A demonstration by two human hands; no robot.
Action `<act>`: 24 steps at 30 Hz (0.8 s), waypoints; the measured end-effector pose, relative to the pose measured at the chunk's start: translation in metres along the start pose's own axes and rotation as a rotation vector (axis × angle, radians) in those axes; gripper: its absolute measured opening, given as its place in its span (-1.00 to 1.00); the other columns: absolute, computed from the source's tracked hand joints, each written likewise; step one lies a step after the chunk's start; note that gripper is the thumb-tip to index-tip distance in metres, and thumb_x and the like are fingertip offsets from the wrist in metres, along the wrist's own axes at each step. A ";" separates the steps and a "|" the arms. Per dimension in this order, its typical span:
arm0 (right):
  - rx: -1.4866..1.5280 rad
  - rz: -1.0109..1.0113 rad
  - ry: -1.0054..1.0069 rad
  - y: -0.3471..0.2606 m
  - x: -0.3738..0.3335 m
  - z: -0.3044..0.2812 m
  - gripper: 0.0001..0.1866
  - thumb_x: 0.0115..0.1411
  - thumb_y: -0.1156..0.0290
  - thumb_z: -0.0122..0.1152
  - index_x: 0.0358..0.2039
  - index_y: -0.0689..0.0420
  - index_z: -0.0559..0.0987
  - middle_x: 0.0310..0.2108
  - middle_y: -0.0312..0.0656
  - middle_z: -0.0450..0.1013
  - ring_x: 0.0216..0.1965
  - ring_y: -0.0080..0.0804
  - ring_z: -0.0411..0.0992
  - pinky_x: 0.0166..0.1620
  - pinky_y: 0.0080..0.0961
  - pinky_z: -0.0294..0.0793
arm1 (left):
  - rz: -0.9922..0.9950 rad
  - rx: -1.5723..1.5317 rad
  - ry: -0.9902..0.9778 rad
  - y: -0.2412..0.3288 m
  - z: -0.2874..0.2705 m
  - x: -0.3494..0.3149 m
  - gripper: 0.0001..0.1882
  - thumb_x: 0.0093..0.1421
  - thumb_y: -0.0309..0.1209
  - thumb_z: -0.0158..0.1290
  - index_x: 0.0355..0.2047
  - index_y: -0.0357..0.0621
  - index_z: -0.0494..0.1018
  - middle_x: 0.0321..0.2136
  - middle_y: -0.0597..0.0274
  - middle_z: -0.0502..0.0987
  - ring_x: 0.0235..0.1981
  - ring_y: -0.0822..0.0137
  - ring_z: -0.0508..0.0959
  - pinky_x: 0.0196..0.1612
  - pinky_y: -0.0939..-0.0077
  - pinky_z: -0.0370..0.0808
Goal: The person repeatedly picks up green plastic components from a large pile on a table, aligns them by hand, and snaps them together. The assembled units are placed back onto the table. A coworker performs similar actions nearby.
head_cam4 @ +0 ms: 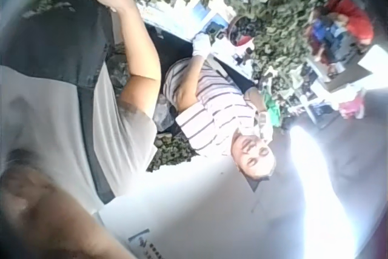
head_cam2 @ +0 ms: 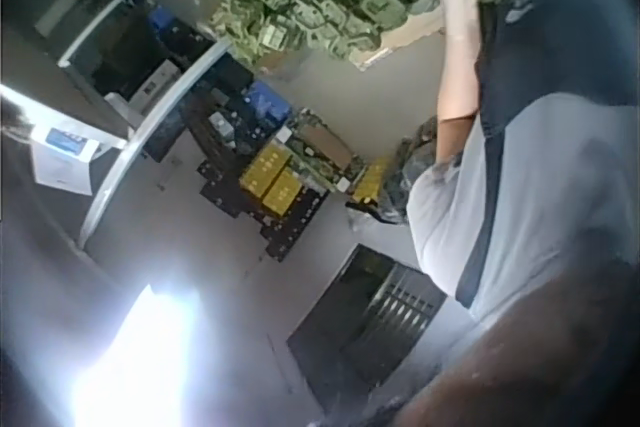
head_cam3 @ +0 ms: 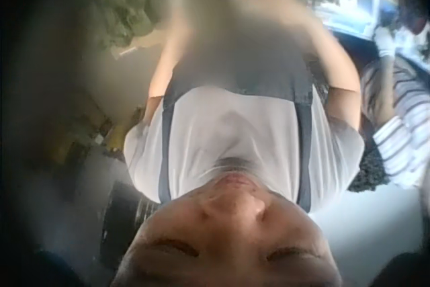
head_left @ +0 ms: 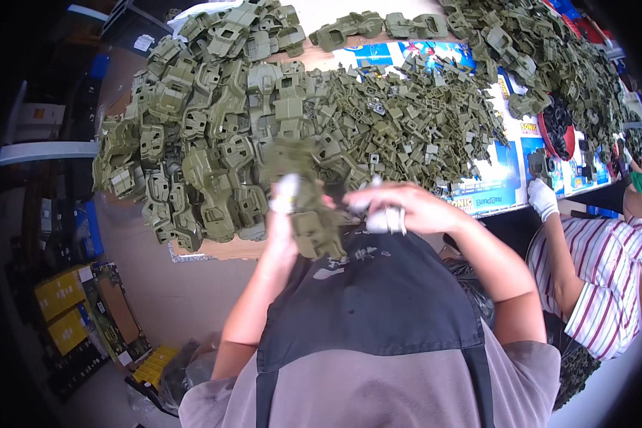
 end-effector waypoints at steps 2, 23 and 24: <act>-0.358 0.133 0.339 0.052 -0.005 0.011 -0.43 -0.01 0.24 0.27 0.05 -0.01 0.38 -0.18 0.04 0.40 -0.22 -0.12 0.43 -0.12 -0.33 0.44 | 0.139 -0.152 0.086 0.025 -0.019 0.003 -0.42 0.21 0.06 -0.16 -0.04 -0.23 0.31 -0.22 0.03 0.48 -0.29 0.14 0.54 -0.17 0.19 0.52; -0.148 0.042 0.291 0.009 0.003 0.045 -0.19 0.12 0.32 0.11 0.29 0.07 -0.11 0.17 0.16 0.11 0.13 0.08 0.19 0.13 -0.25 0.25 | 0.388 0.307 0.108 0.005 0.025 0.013 -0.18 -0.06 -0.57 0.20 0.15 -0.02 -0.01 0.07 0.18 0.21 0.04 0.24 0.33 0.01 0.42 0.40; -0.151 0.081 0.272 0.005 0.004 0.045 -0.19 0.12 0.32 0.11 0.29 0.07 -0.11 0.15 0.17 0.13 0.11 0.09 0.21 0.12 -0.25 0.26 | 0.409 0.348 0.106 0.002 0.026 0.013 -0.19 -0.05 -0.57 0.20 0.15 -0.03 -0.01 0.07 0.17 0.21 0.03 0.25 0.34 0.00 0.42 0.41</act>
Point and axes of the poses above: each hand's wrist, its own x-axis towards the middle knuckle, its own z-axis out of the palm, y = z × x, the point moved 3 cm from there along x, towards the middle knuckle
